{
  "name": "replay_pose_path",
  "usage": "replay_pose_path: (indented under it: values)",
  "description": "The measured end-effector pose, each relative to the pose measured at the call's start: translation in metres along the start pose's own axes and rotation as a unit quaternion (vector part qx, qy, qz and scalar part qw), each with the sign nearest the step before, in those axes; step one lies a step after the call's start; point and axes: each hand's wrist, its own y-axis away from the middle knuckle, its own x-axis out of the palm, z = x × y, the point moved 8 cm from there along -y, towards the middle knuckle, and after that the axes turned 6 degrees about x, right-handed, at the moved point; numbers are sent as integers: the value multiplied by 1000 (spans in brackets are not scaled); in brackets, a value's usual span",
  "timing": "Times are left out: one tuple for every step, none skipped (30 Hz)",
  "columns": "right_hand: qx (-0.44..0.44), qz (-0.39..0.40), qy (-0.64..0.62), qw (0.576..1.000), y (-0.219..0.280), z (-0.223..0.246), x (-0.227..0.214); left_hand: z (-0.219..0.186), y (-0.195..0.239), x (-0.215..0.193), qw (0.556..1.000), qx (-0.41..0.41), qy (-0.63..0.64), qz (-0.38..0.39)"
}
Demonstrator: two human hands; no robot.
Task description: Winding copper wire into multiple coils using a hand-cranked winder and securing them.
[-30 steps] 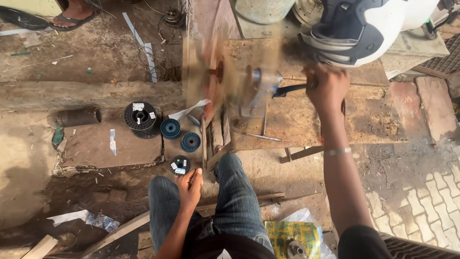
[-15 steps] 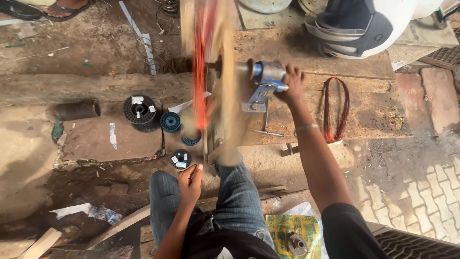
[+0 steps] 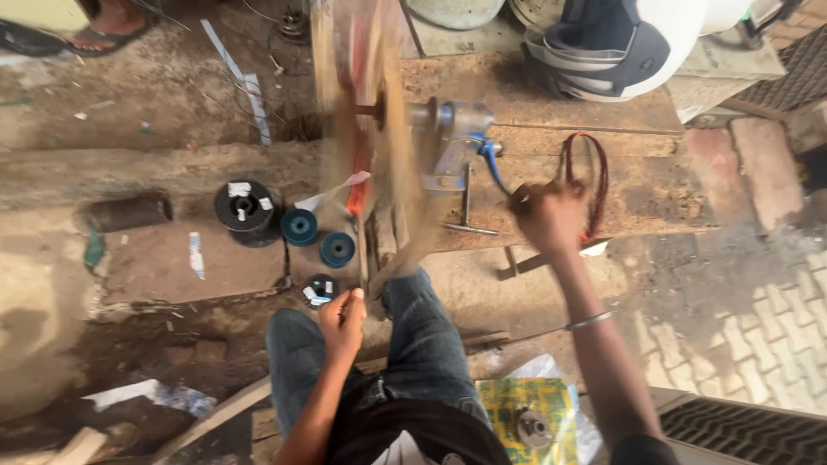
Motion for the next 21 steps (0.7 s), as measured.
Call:
replay_pose_path:
  values:
    - [3, 1, -2, 1000, -5, -10, 2, 1, 5, -3, 1000, 0, -2, 3]
    - [-13, -71, -35, 997, -10, -17, -7, 3, 9, -6, 1000, -5, -12, 4]
    - [-30, -143, -65, 987, -18, -26, -16, 6, 9, -6, 1000, -8, -19, 3]
    - [-28, -144, -65, 987, -33, -26, -23, 4, 6, -7, 1000, -7, -19, 5]
    - [-33, -155, -66, 985, -46, -25, -31, 4, 5, -7, 1000, -14, -18, 6]
    - [-38, -165, -67, 983, -59, -25, -38, 5, 4, -8, 1000, -21, -16, 7]
    - [-39, -164, -67, 983, -76, -26, -33, 4, 5, -7, 1000, -22, -16, 6]
    - [-15, -138, -117, 983, -96, -32, -24, 4, 5, -5, 1000, -24, -13, 8]
    - [10, -113, -167, 979, -115, -36, -15, 3, 4, -6, 1000, -23, -11, 10]
    - [8, -113, -168, 979, -128, -32, -7, 5, 2, -6, 1000, -23, -12, 8]
    - [7, -154, -141, 978, -140, -29, -3, 6, 2, -5, 1000, -18, -18, 6]
    - [5, -194, -114, 974, -151, -26, 0, 7, 3, -4, 1000, -14, -24, 3]
    - [3, -194, -116, 974, -158, -24, 15, 7, 3, -5, 1000, -15, -26, 0]
    - [30, -170, -109, 979, -167, -25, 34, 5, 3, -5, 1000, -8, -23, 2]
    - [55, -149, -103, 982, -180, -26, 52, 3, 0, -5, 1000, 1, -20, 3]
    - [52, -151, -106, 981, -185, -24, 74, 3, -4, -6, 1000, 3, -22, -1]
    - [73, -91, -82, 990, -185, -27, 105, 4, -2, -5, 1000, 2, -11, 2]
    - [95, -31, -57, 993, -183, -31, 137, 4, 1, -4, 1000, 1, 0, 4]
    - [93, -31, -59, 993, -179, -24, 142, 5, -2, -6, 1000, 2, -1, 2]
    - [79, 11, -40, 996, -175, -15, 155, 6, -4, -7, 1000, -2, -12, 2]
    - [66, 53, -19, 996, -166, -8, 166, 7, -3, -7, 1000, -7, -20, 3]
